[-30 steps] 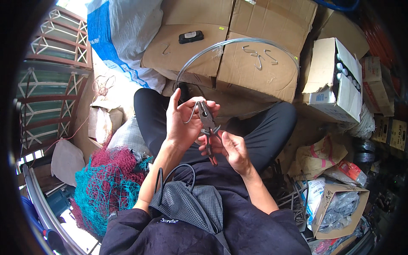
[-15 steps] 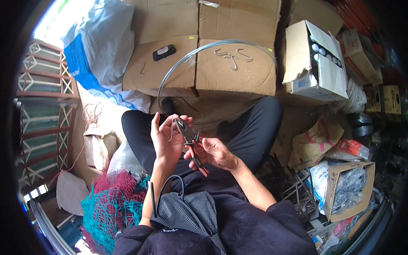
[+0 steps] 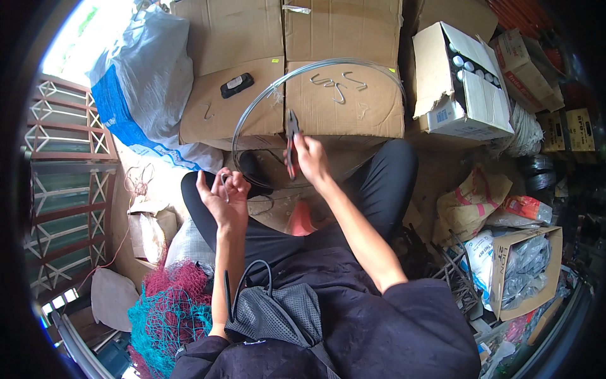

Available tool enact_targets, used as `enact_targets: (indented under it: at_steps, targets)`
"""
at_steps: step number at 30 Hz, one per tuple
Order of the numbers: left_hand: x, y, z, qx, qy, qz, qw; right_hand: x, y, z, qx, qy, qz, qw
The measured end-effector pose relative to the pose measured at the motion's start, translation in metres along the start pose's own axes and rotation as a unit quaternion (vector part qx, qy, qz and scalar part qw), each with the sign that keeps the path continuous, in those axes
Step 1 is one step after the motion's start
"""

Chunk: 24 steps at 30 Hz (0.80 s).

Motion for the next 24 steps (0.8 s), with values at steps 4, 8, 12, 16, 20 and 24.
enact_targets:
  at_steps: [4, 8, 12, 16, 20, 24]
  targets:
    - [0.023, 0.015, -0.010, -0.014, 0.026, 0.034, 0.999, 0.028, -0.009, 0.099, -0.023, 0.025, -0.079, 0.996]
    - [0.065, 0.031, -0.015, -0.031, 0.057, 0.065, 0.996, 0.004, -0.012, 0.155, -0.063, -0.082, -0.253, 0.962]
    - [0.053, 0.013, -0.013, -0.004, 0.079, 0.073, 0.994, 0.043, 0.006, 0.133, -0.040, -0.062, -0.344, 0.936]
    - [0.064, 0.022, -0.016, -0.004, 0.060, 0.089, 0.994, 0.009, 0.069, 0.085, -0.240, -0.168, -0.324, 0.899]
    - [0.069, 0.019, -0.017, 0.000, 0.119, 0.103, 0.988, 0.037, 0.102, -0.021, -0.131, 0.080, -0.052, 0.987]
    - [0.069, 0.036, -0.019, -0.018, 0.129, 0.225, 0.966, 0.036, 0.125, -0.089, -0.137, 0.138, -0.102, 0.976]
Point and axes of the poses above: each hand's wrist, its own z-axis towards the middle knuckle, its own x-axis out of the palm, y = z × x, the point moved 10 cm from there along z, towards the middle knuckle, and after that the axes turned 4 degrees about -z, right-handed, at the moved point
